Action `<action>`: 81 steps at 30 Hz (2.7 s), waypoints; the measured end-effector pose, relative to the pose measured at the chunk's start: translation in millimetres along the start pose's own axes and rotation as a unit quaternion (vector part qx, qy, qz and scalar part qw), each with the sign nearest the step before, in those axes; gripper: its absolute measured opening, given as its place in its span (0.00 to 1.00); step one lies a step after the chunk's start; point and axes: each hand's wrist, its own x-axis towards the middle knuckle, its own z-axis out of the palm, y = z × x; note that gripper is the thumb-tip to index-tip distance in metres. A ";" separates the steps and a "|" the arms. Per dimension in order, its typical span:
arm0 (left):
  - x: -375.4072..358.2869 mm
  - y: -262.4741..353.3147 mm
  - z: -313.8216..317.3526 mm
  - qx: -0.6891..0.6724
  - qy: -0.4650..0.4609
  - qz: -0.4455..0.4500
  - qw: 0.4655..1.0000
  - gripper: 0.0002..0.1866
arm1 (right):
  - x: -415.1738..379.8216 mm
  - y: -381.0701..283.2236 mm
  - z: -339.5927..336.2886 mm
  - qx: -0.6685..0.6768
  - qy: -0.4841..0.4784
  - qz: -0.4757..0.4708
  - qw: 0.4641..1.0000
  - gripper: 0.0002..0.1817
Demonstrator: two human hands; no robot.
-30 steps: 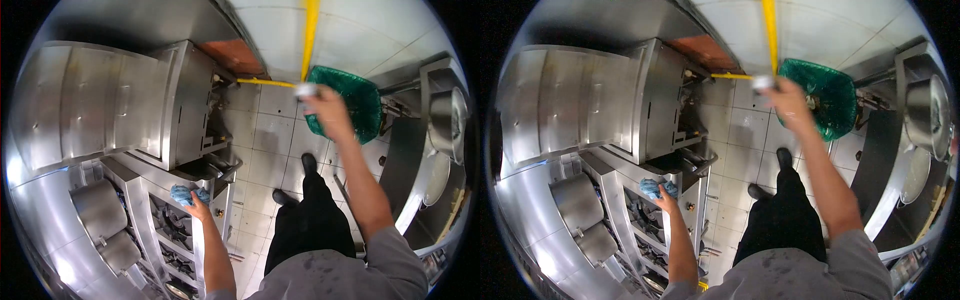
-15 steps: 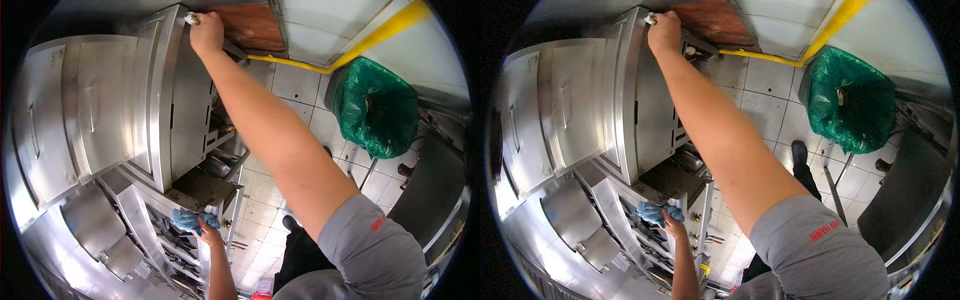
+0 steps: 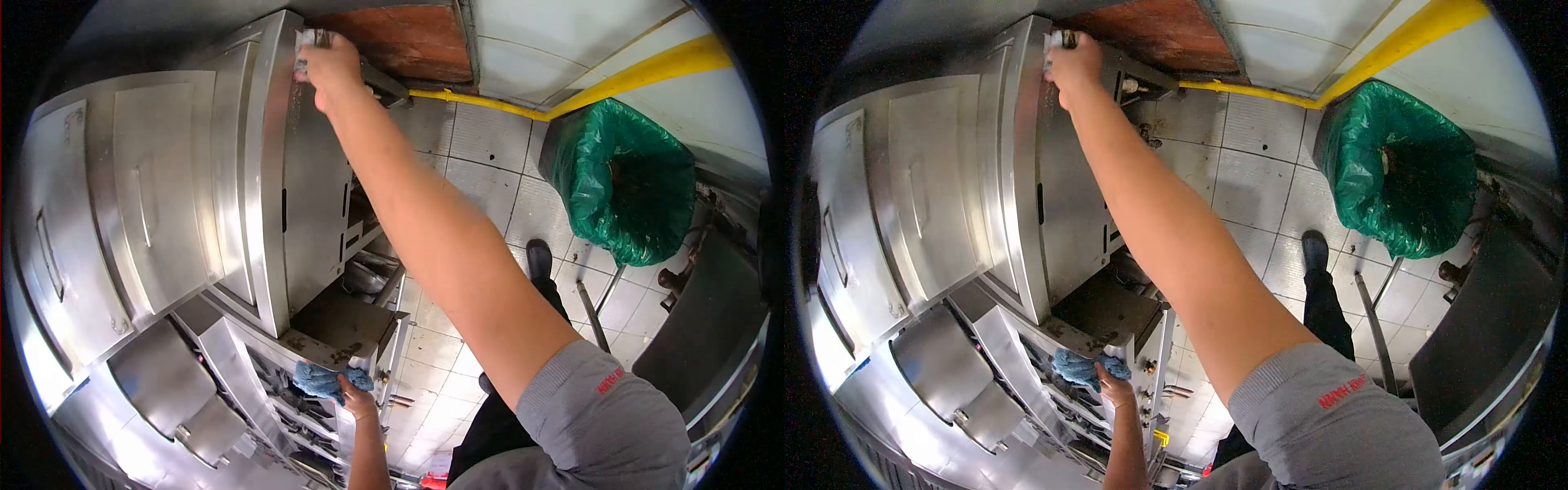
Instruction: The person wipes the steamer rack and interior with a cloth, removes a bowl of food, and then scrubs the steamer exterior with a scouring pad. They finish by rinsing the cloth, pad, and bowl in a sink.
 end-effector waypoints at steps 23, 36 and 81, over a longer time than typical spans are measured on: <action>8.3 4.3 -9.2 -0.033 -0.036 0.022 0.999 0.33 | -70.7 35.9 -14.9 -0.050 0.004 0.058 0.997 0.11; 13.8 7.6 -19.6 -0.045 -0.057 0.012 0.997 0.35 | -69.1 62.6 -28.5 -0.227 -0.009 -0.102 0.969 0.09; 5.4 -4.5 -8.1 -0.006 -0.037 0.067 0.997 0.41 | -34.7 59.5 -23.0 -0.430 0.050 -0.413 0.801 0.15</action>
